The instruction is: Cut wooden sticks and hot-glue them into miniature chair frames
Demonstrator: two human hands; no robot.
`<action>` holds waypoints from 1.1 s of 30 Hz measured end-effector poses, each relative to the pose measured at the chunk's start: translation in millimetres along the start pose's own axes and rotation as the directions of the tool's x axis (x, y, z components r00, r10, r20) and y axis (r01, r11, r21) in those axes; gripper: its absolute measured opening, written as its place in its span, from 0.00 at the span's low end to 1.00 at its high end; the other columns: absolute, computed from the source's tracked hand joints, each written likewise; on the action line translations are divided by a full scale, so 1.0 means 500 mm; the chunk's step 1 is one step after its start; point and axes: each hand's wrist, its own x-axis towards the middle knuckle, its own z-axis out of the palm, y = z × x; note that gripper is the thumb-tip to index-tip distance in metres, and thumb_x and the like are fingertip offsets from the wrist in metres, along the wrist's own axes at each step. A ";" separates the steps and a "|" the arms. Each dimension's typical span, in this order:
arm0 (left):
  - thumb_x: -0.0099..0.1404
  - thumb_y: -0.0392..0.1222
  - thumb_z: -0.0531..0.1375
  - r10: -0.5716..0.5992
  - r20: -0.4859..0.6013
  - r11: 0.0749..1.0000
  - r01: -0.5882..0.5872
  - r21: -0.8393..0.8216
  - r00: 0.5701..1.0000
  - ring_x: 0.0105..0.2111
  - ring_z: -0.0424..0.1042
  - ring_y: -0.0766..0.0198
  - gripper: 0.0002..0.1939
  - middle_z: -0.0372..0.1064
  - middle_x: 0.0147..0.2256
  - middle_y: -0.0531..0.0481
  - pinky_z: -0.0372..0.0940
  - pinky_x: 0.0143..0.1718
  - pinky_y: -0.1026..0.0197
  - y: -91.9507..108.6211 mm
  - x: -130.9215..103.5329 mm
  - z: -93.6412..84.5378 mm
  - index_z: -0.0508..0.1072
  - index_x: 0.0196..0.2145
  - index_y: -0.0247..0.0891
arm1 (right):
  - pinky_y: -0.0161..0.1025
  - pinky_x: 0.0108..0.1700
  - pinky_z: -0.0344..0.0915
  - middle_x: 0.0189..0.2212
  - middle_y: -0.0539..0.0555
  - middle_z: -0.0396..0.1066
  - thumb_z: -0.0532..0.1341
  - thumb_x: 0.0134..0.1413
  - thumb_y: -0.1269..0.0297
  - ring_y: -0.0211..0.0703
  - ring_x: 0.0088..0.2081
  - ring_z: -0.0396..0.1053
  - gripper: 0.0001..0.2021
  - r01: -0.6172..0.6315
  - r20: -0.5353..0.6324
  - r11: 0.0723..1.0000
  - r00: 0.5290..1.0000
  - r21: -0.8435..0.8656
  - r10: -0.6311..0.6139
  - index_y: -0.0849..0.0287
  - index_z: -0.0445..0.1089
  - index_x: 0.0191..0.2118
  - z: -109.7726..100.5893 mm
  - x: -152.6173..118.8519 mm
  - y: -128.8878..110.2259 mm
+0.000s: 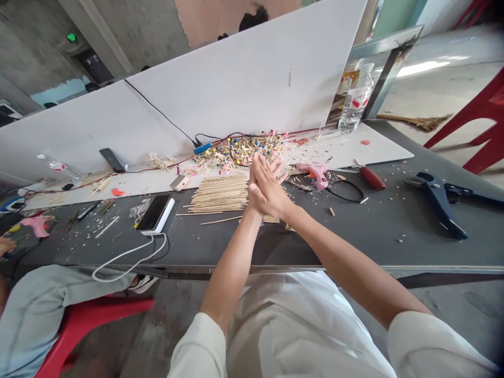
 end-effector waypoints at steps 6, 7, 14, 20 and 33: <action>0.76 0.63 0.36 0.036 0.069 0.998 -0.039 0.041 0.997 0.75 0.39 0.51 0.33 0.56 0.71 0.55 0.46 0.72 0.35 0.018 -0.009 0.002 0.62 0.69 0.54 | 0.59 0.76 0.34 0.77 0.53 0.29 0.34 0.69 0.36 0.53 0.76 0.28 0.41 -0.049 -0.005 0.999 0.999 0.000 0.049 0.57 0.27 0.77 -0.009 0.007 0.025; 0.77 0.63 0.36 0.057 0.065 0.998 -0.059 0.024 0.996 0.75 0.39 0.52 0.32 0.56 0.71 0.54 0.47 0.72 0.35 0.024 -0.008 -0.004 0.61 0.69 0.54 | 0.60 0.76 0.34 0.77 0.53 0.30 0.34 0.69 0.36 0.53 0.76 0.28 0.42 -0.037 0.008 0.999 0.999 0.004 0.037 0.57 0.27 0.77 -0.004 0.006 0.021; 0.77 0.62 0.37 0.083 0.063 0.996 -0.084 0.008 0.995 0.74 0.41 0.49 0.31 0.53 0.72 0.55 0.52 0.70 0.35 0.001 0.012 -0.018 0.57 0.71 0.58 | 0.61 0.75 0.36 0.77 0.52 0.31 0.36 0.67 0.33 0.56 0.76 0.29 0.44 0.020 0.021 0.999 1.000 0.033 -0.021 0.55 0.26 0.77 0.008 0.008 -0.006; 0.76 0.62 0.46 -0.045 0.019 0.999 0.045 0.010 0.999 0.74 0.40 0.42 0.30 0.53 0.72 0.53 0.54 0.68 0.31 -0.013 0.002 0.002 0.57 0.71 0.54 | 0.65 0.75 0.36 0.77 0.49 0.33 0.32 0.68 0.35 0.56 0.76 0.30 0.40 -0.057 -0.055 0.998 0.997 0.031 0.059 0.50 0.26 0.77 -0.021 0.021 0.029; 0.75 0.61 0.46 0.060 -0.002 0.998 -0.060 0.033 0.998 0.75 0.36 0.44 0.30 0.52 0.72 0.55 0.52 0.70 0.35 -0.032 0.003 0.005 0.59 0.70 0.53 | 0.64 0.75 0.36 0.77 0.49 0.35 0.32 0.65 0.31 0.58 0.76 0.32 0.44 -0.004 -0.063 1.000 0.998 -0.001 0.003 0.51 0.28 0.78 -0.027 0.031 0.001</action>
